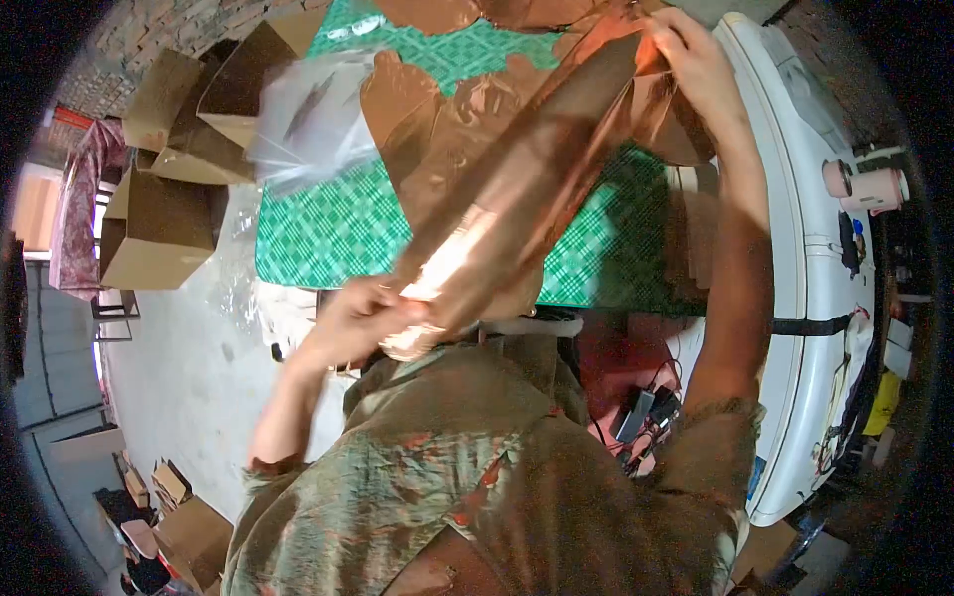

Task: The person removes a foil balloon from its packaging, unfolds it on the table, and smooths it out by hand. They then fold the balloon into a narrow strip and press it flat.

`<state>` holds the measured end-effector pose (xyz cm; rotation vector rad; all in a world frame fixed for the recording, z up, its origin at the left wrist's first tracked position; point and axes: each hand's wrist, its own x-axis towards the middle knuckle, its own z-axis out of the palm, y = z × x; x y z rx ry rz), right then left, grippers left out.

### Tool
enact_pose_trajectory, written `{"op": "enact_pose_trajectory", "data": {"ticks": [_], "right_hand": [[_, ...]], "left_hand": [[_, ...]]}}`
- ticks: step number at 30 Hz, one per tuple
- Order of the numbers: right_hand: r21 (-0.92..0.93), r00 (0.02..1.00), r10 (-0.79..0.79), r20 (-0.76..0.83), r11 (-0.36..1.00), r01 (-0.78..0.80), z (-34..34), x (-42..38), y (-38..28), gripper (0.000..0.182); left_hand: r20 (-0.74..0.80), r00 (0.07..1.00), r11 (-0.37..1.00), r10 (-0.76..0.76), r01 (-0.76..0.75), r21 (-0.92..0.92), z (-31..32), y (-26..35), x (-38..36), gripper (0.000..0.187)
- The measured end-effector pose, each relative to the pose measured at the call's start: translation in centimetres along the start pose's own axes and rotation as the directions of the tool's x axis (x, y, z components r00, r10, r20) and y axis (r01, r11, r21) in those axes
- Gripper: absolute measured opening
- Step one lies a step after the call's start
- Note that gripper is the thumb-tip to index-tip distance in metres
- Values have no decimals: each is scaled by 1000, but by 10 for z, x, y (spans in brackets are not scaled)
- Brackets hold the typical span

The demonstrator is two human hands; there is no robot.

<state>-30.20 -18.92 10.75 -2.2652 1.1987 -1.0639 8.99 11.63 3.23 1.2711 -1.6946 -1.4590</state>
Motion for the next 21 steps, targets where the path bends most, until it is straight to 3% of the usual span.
{"op": "enact_pose_trajectory", "data": {"ticks": [1, 2, 4, 5, 8, 10, 11, 14, 18, 19, 21], "right_hand": [[-79, 999, -11, 42, 997, 15, 13, 5, 15, 23], [-144, 989, 26, 142, 990, -6, 25, 4, 10, 22], [-276, 940, 110, 323, 961, -17, 54, 9, -9, 21], [-183, 942, -4, 336, 981, 70, 71, 10, 15, 22], [-293, 932, -73, 355, 938, 185, 105, 10, 27, 23], [-301, 919, -105, 380, 925, 231, 117, 16, 36, 24], [-283, 911, -134, 390, 924, 257, 122, 19, 40, 24], [-224, 882, -145, 449, 937, 267, 130, 34, 69, 24], [-195, 853, -182, 489, 930, 311, 140, 45, 90, 27], [-246, 856, -201, 475, 905, 349, 133, 34, 41, 25], [-230, 853, -248, 460, 894, 384, 136, 34, 39, 25]], "left_hand": [[7, 992, 948, -126, 122, -295, 31, -5, 4, 23], [48, 969, 795, -244, 228, -562, 58, -12, 6, 24], [-11, 974, 873, -227, 199, -446, 86, -32, 7, 32], [-37, 975, 893, -221, 187, -408, 98, -40, 6, 41], [-62, 964, 861, -258, 200, -468, 104, -59, -4, 35], [-147, 961, 832, -235, 121, -541, 99, -63, -4, 30], [-57, 942, 783, -331, 240, -574, 89, -62, -12, 31], [-18, 914, 799, -406, 345, -493, 81, -71, -15, 26], [-86, 943, 827, -321, 235, -510, 97, -89, -12, 24], [-53, 940, 826, -336, 268, -495, 96, -90, -11, 23], [-88, 935, 794, -344, 240, -559, 99, -89, -10, 23]]}}
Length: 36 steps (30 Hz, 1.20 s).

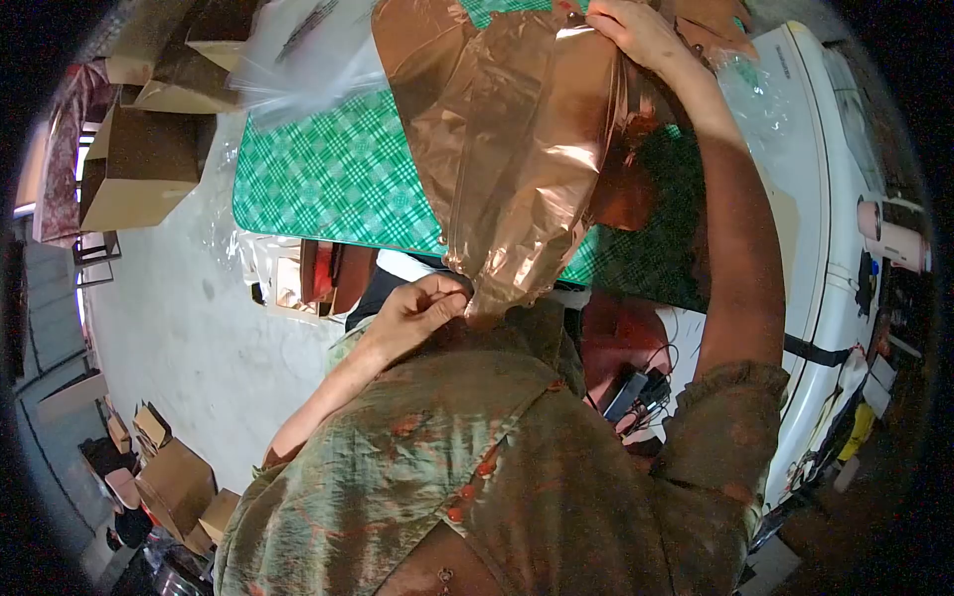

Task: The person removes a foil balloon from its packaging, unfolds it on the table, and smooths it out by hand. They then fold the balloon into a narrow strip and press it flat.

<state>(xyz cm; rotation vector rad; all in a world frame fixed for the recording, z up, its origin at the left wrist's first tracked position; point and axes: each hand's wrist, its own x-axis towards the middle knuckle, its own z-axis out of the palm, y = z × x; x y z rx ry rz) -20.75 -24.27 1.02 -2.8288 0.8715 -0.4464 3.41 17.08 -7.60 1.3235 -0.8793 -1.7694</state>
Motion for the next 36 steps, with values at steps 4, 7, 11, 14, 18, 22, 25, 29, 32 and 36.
{"op": "enact_pose_trajectory", "data": {"ticks": [4, 7, 11, 14, 18, 22, 25, 29, 32, 36], "right_hand": [[-14, 1000, 16, 5, 1000, -16, 2, 0, -4, 26], [-23, 998, 58, 17, 998, -58, 6, 0, -3, 26], [-11, 997, 66, 38, 998, -66, 10, 0, 2, 27], [-9, 996, 74, 47, 997, -74, 11, 0, 4, 27], [-43, 999, 33, 15, 999, -32, 14, -1, 11, 28], [-72, 999, 26, 20, 997, -25, 17, -1, 16, 29], [-69, 998, 45, 34, 997, -42, 17, 0, 15, 30], [-51, 995, 91, 46, 995, -88, 16, 1, 12, 30], [-46, 992, 118, 51, 992, -116, 14, 1, 8, 30], [-21, 992, 113, 52, 993, -112, 10, 1, 4, 29]], "left_hand": [[-80, 997, 1000, 16, -16, 4, -4, -4, 2, 22], [-232, 946, 940, 227, -150, 307, 2, 3, 0, 20], [-271, 805, 733, 528, -272, 624, 6, 3, 4, 24], [-224, 770, 591, 598, -234, 772, 7, 9, 4, 23], [-191, 732, 489, 654, -216, 845, 7, 11, 8, 21], [-202, 750, 515, 630, -209, 831, 4, 12, 9, 23], [-212, 759, 530, 615, -199, 825, 3, 12, 10, 22], [-217, 749, 525, 626, -199, 827, 3, 15, 10, 21], [-205, 728, 497, 654, -209, 842, 3, 16, 11, 20], [-189, 714, 454, 674, -199, 869, 1, 18, 12, 20]]}}
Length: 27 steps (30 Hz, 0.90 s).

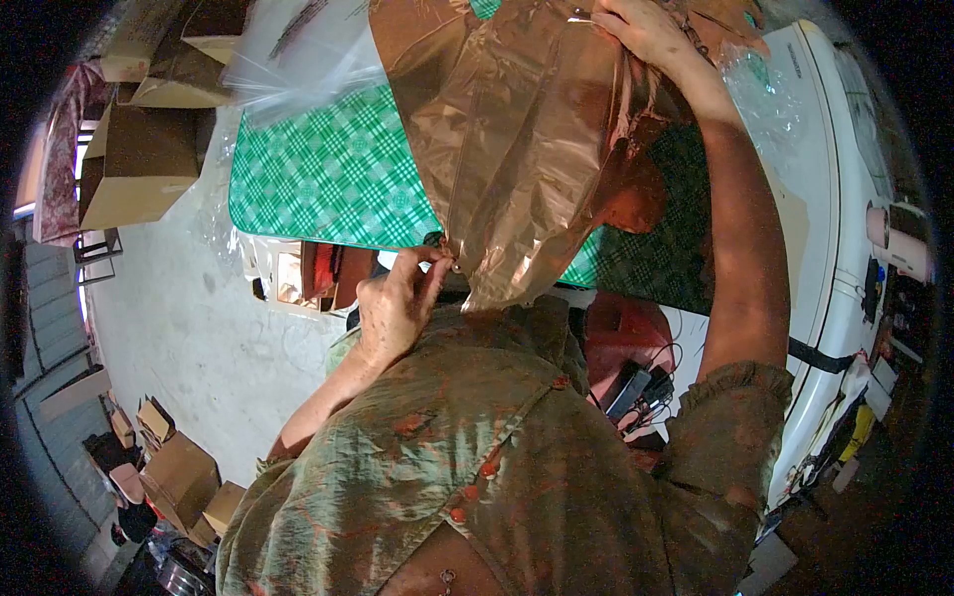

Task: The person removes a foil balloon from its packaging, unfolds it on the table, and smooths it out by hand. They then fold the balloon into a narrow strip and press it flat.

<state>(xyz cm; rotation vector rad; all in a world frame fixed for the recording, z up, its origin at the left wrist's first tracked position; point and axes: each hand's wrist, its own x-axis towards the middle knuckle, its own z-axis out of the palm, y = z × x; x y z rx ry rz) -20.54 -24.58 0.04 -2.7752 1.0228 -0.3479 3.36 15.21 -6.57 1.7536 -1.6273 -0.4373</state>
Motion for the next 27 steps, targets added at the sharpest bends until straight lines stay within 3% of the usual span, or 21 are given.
{"op": "enact_pose_trajectory", "data": {"ticks": [6, 12, 18, 27], "right_hand": [[17, 1000, -26, -4, 1000, 26, 0, 0, 0, 29], [-4, 1000, -21, -2, 1000, 21, 0, 3, 5, 29], [-47, 1000, 7, 6, 999, -7, 4, 9, 14, 30], [-77, 997, 70, 40, 995, -67, 8, 15, 13, 33]], "left_hand": [[-37, 999, 1000, 16, -17, -27, 0, 1, 5, 20], [-54, 996, 993, -73, 67, -97, -4, 4, 4, 25], [-6, 1000, 999, -18, 18, -47, -3, -4, 2, 36], [-38, 999, 996, 17, -20, -81, -3, -4, 8, 23]]}}
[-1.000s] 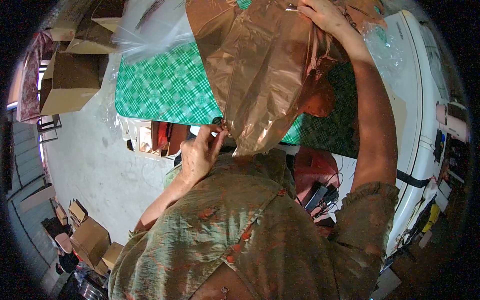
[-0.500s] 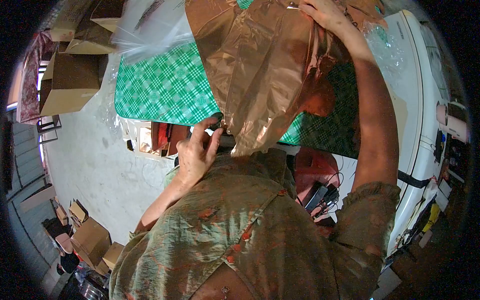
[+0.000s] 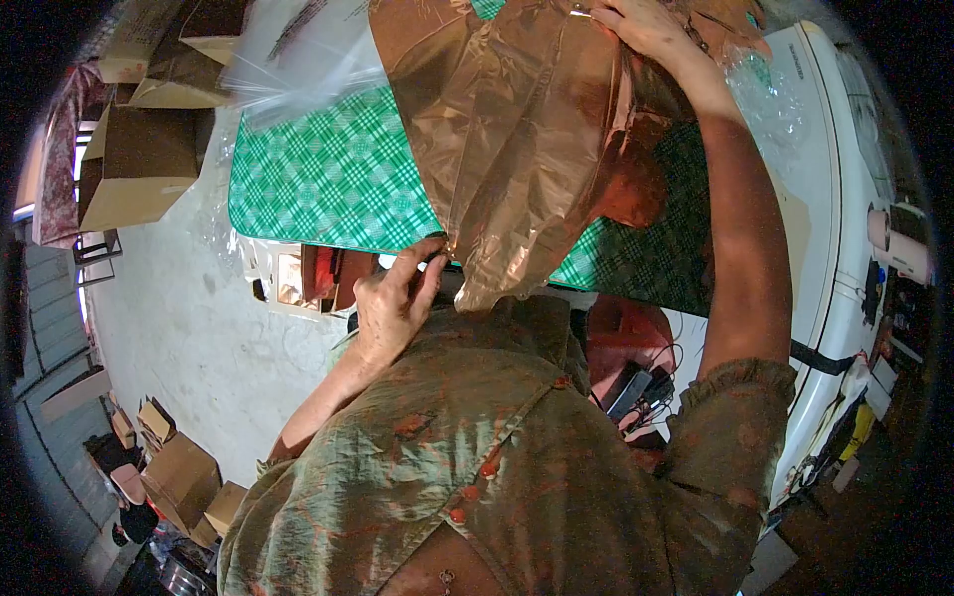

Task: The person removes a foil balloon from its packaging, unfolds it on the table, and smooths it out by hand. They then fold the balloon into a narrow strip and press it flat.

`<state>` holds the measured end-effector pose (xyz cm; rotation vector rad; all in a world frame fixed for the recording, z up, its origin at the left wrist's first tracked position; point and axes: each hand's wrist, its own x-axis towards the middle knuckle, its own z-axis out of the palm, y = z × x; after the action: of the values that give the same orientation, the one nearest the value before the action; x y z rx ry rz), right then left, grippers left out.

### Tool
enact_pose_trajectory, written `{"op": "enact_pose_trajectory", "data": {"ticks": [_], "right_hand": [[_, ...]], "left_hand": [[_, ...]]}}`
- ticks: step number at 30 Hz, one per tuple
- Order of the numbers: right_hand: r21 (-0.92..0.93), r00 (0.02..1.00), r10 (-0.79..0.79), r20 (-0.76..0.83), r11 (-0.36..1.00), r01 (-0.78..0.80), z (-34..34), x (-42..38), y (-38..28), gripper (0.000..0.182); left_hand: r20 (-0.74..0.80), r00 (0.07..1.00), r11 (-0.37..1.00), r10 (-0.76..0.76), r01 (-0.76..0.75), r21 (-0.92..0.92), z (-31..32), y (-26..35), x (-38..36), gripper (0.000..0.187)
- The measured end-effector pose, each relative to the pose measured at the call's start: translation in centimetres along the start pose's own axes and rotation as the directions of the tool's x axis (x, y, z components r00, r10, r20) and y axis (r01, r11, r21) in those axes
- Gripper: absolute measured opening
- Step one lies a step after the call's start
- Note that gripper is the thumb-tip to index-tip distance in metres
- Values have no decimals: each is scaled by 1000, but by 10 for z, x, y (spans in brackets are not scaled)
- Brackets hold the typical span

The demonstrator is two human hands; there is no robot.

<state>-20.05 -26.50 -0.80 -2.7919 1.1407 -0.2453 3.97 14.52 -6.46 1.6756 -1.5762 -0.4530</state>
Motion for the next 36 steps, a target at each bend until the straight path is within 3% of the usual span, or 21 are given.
{"op": "enact_pose_trajectory", "data": {"ticks": [12, 15, 25, 28, 31, 34, 35, 36], "right_hand": [[-22, 991, 114, 71, 993, -113, -4, 6, -10, 34], [-29, 993, 85, 78, 996, -83, -2, 7, -9, 36], [-76, 984, 141, 106, 988, -133, -1, 12, -19, 41], [-15, 970, 193, 147, 981, -193, -11, 12, -35, 44], [-43, 986, 148, 79, 988, -145, 0, 12, -24, 51], [-31, 996, -44, 80, 998, 47, 23, 23, 14, 32], [-28, 999, -47, 23, 998, 48, 31, 22, 18, 36], [8, 994, -4, 112, 1000, 3, 26, 24, 15, 36]], "left_hand": [[1, 991, 982, -137, 136, -131, 2, -1, 0, 24], [91, 982, 977, -163, 174, -122, -5, 1, 2, 25], [43, 989, 986, -141, 144, -89, 3, -1, 2, 26], [33, 991, 988, -128, 130, -78, 3, -1, 2, 25], [33, 994, 994, -100, 101, -34, 2, 0, 3, 27], [-3, 1000, 999, -9, 9, 31, 1, -1, 4, 33], [-4, 999, 997, 40, -40, 59, 0, 0, 6, 36], [-4, 996, 992, 90, -89, 87, -2, 0, 8, 38]]}}
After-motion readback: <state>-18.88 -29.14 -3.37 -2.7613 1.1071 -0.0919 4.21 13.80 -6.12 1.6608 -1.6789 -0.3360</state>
